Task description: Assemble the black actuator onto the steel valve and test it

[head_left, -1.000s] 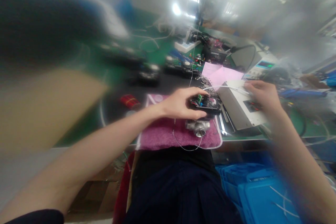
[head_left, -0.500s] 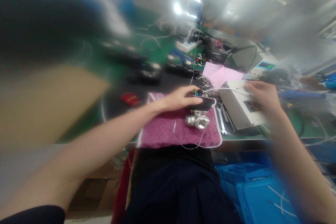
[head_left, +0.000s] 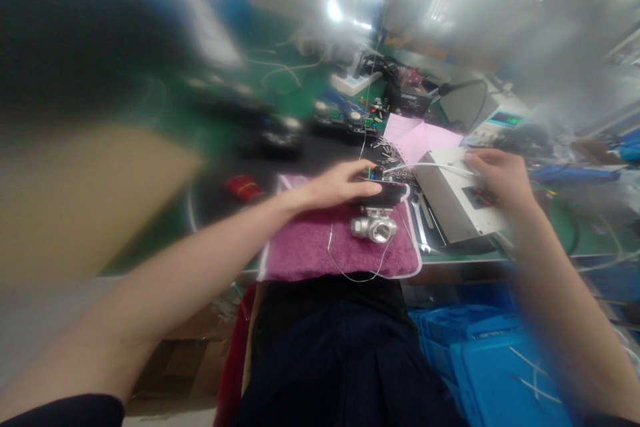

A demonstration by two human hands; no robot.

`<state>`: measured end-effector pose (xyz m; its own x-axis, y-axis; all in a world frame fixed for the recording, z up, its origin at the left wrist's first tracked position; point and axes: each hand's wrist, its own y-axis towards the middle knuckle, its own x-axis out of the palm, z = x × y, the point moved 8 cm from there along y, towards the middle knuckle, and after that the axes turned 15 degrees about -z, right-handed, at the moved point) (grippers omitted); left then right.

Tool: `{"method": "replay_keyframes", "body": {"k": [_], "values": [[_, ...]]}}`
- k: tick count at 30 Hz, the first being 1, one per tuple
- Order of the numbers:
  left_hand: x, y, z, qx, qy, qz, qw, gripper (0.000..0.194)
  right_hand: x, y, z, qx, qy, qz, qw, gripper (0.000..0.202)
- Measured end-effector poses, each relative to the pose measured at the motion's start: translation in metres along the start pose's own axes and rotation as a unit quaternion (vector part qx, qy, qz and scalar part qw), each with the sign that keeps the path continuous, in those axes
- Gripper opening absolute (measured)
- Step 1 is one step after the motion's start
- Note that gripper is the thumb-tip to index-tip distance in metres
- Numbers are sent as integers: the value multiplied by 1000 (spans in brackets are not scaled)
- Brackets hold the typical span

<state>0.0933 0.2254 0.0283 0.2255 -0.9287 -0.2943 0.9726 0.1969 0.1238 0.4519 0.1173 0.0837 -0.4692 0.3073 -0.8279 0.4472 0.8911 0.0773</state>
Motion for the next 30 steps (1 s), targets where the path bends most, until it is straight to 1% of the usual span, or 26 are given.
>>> {"method": "replay_keyframes", "body": {"k": [5,13,19,30], "values": [[0,0,2,2,-1,-2,1000,52,0,0,0,-2,0,4,1000,43],[-1,-1,0,-5,2,1,1000,52,0,0,-1,-2,7,-2,1000,45],[-1,-1,2,-1,6,-4,1000,52,-2,-2,-2,16,3,3,1000,50],[-3,-1,3,2,-6,-11,1000,51,-1,-2,-2,17,2,3,1000,48]]}}
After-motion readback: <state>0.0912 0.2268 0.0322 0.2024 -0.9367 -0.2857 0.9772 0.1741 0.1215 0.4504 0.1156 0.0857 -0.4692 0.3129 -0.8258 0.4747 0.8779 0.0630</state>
